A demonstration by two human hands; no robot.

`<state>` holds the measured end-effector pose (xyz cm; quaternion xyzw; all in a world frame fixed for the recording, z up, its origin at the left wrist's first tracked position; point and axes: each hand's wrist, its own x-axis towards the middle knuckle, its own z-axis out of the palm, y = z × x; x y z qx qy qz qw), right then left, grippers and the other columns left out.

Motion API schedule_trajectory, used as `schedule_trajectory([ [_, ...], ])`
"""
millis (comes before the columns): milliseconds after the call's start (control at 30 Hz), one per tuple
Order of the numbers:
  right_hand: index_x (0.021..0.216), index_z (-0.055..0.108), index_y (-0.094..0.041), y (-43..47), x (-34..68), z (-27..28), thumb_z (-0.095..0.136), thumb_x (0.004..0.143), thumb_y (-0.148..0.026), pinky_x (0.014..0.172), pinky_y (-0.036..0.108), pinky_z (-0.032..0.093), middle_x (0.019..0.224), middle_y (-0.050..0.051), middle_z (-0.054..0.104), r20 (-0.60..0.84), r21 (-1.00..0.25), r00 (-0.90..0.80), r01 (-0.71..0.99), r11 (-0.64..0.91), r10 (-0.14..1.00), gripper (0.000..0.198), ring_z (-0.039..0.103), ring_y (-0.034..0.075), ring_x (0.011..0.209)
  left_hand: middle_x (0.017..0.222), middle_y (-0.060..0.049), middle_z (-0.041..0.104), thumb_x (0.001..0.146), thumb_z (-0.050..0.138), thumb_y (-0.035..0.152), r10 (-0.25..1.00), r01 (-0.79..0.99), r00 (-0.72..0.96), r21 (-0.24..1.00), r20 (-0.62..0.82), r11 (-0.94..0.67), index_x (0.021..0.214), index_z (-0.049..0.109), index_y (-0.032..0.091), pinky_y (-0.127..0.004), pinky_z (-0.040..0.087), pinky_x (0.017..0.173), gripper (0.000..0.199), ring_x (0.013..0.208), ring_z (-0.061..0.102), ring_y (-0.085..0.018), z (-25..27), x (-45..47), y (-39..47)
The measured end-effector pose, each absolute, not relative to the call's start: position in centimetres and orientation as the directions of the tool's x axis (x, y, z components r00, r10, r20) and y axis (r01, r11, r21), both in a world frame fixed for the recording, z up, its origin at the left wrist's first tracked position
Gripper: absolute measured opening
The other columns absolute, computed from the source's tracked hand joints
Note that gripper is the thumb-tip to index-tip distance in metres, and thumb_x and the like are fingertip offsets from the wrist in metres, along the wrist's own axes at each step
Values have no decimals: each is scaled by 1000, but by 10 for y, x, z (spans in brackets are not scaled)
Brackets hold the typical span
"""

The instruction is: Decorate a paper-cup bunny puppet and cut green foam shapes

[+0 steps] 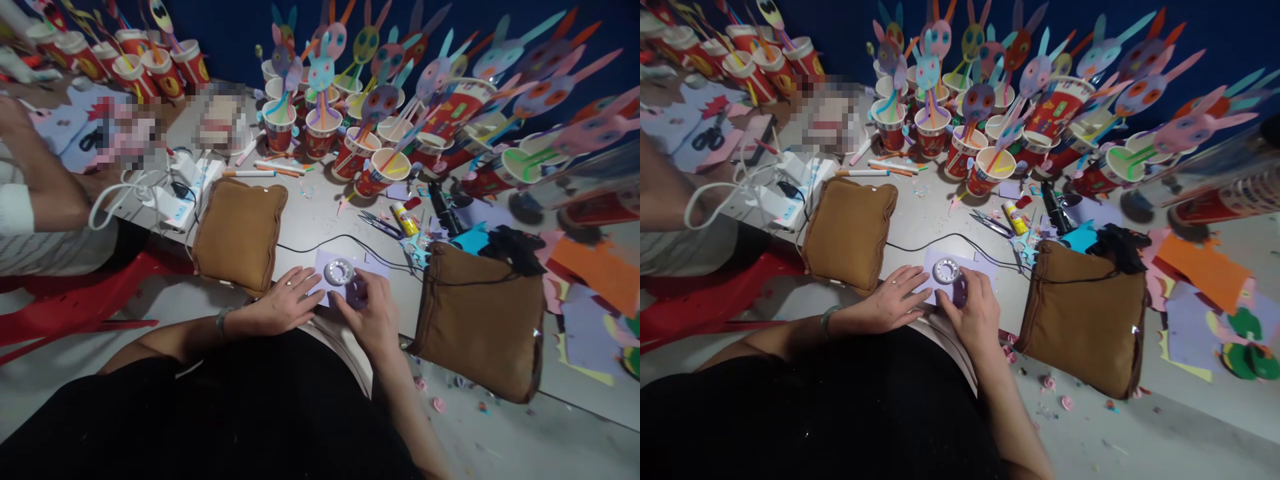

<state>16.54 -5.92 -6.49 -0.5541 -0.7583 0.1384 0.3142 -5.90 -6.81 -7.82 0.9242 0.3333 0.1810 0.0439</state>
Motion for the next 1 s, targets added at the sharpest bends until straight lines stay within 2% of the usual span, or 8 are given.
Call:
schedule_trajectory([
  [100, 128, 55, -21, -58, 162, -67, 67, 88, -38, 78, 42, 56, 111, 13, 63, 346, -516, -187, 780, 353, 919, 45, 64, 26, 93, 140, -22, 52, 95, 54, 32, 628, 592, 714, 212, 310, -778, 130, 54, 8, -55, 40, 113, 43, 136, 45, -35, -78, -60, -68],
  [233, 132, 53, -21, -55, 159, -72, 65, 88, -45, 73, 40, 56, 107, 13, 64, 362, -446, -182, 827, 341, 914, 51, 65, 27, 90, 142, -23, 50, 94, 55, 31, 639, 590, 723, 245, 264, -769, 132, 53, 9, -56, 37, 115, 44, 140, 41, -35, -76, -61, -68],
  [333, 129, 55, -21, -50, 157, -73, 64, 89, -47, 69, 37, 56, 105, 12, 65, 362, -421, -174, 846, 327, 916, 48, 65, 26, 88, 143, -22, 49, 95, 54, 31, 634, 586, 735, 244, 242, -773, 132, 53, 9, -56, 37, 116, 43, 140, 40, -36, -74, -62, -67],
  [567, 122, 58, -21, -36, 153, -68, 65, 88, -44, 72, 37, 57, 107, 12, 65, 321, -522, -218, 771, 364, 922, 41, 65, 23, 86, 141, -23, 47, 96, 49, 29, 637, 587, 738, 252, 223, -769, 132, 53, 10, -53, 36, 118, 41, 140, 40, -35, -68, -62, -65],
  [733, 122, 60, -22, -30, 152, -69, 65, 88, -42, 69, 37, 55, 107, 11, 63, 294, -526, -233, 771, 360, 927, 41, 63, 22, 83, 140, -21, 49, 96, 48, 28, 637, 592, 743, 245, 202, -768, 134, 51, 12, -54, 35, 118, 41, 140, 39, -34, -68, -62, -65],
  [1000, 125, 61, -24, -30, 153, -71, 67, 87, -41, 67, 35, 54, 105, 9, 61, 296, -527, -236, 768, 364, 926, 42, 61, 20, 81, 137, -19, 53, 95, 51, 29, 632, 587, 732, 235, 254, -774, 133, 52, 12, -51, 34, 119, 41, 139, 42, -33, -74, -63, -67],
])
